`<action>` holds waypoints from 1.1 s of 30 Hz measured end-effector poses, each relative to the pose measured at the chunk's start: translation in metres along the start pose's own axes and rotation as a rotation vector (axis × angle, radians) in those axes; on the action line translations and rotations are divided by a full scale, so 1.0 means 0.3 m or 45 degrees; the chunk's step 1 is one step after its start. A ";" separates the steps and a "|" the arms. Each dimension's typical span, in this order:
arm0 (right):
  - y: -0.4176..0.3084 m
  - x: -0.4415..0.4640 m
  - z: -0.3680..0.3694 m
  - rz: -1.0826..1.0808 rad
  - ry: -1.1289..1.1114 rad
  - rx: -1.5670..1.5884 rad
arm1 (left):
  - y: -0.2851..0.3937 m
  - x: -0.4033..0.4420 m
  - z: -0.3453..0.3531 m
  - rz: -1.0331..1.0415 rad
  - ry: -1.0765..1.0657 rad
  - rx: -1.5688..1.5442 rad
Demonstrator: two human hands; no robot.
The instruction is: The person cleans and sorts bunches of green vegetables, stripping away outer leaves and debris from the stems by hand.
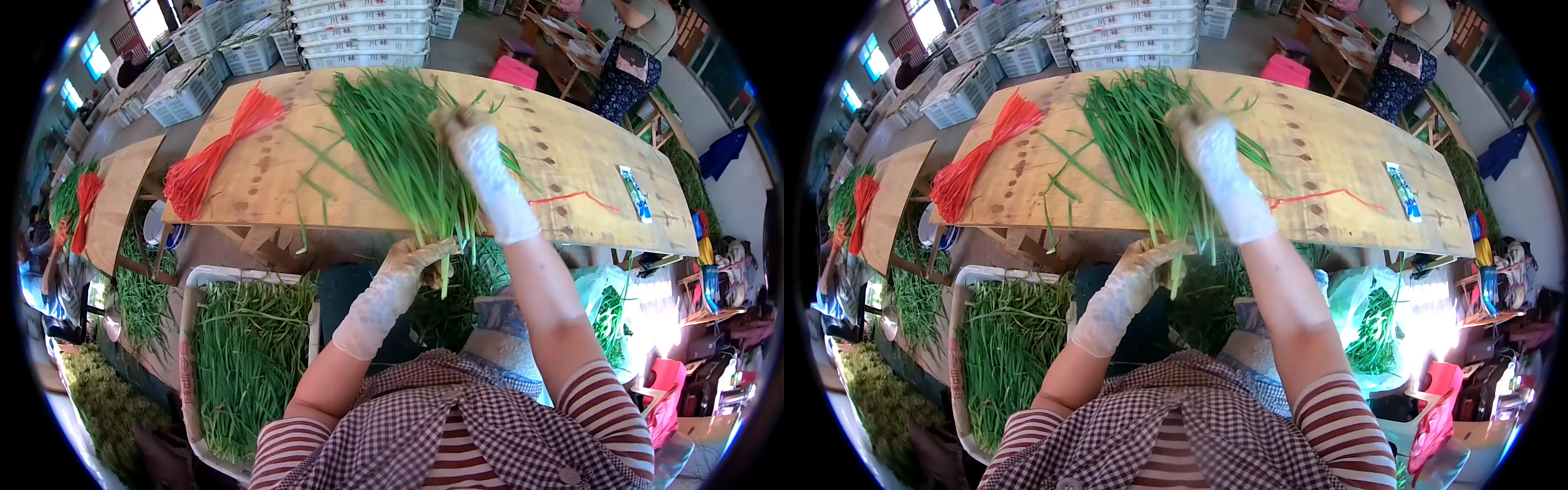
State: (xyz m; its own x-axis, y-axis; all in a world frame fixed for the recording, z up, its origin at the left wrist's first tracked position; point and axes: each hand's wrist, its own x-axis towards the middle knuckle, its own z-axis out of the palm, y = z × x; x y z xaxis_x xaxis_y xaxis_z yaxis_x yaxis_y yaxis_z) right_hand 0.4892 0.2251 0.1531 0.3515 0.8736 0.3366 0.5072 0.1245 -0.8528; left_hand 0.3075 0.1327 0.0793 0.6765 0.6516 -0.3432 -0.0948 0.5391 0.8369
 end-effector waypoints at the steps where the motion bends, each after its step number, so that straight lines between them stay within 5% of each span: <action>1: -0.025 0.039 -0.032 -0.041 0.129 0.223 | 0.006 -0.012 0.013 0.028 0.033 -0.106; 3: -0.167 0.051 -0.152 -0.360 0.314 0.703 | 0.037 -0.034 0.047 0.101 0.098 -0.320; 8: -0.302 -0.258 -0.525 -0.713 0.765 0.320 | 0.050 -0.034 -0.016 0.088 0.096 -0.243; 10: -0.153 -0.423 -0.629 -0.291 0.655 -0.501 | 0.033 -0.042 -0.030 0.166 0.167 -0.181; 12: -0.039 -0.575 -0.590 0.178 0.082 -0.918 | 0.023 -0.038 -0.035 0.220 0.252 -0.132; 13: -0.024 -0.622 -0.531 -0.032 -0.221 -1.007 | 0.018 -0.035 -0.033 0.242 0.290 -0.102; 16: 0.026 -0.723 -0.254 0.711 -0.792 0.478 | 0.007 -0.010 -0.028 0.205 0.414 0.011; 17: 0.016 -0.707 -0.200 0.760 -0.926 0.407 | 0.007 -0.011 -0.020 0.222 0.417 0.065; 20: -0.026 -0.663 -0.105 0.885 -0.664 0.797 | 0.029 -0.049 0.010 0.268 0.465 0.060; 27: -0.013 -0.610 -0.086 0.388 -0.500 0.043 | 0.001 -0.117 -0.057 0.256 0.379 -0.094; 33: 0.007 -0.655 -0.044 0.581 -0.524 0.283 | 0.006 -0.106 -0.035 0.204 0.320 -0.125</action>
State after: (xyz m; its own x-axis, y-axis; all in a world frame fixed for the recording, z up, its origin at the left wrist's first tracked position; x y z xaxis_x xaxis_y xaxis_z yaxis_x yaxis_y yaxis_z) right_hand 0.4316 0.0475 0.0905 0.1407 0.9650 -0.2214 0.1876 -0.2455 -0.9511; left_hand 0.2783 0.1185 0.0873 0.4463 0.8376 -0.3151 -0.2639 0.4596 0.8480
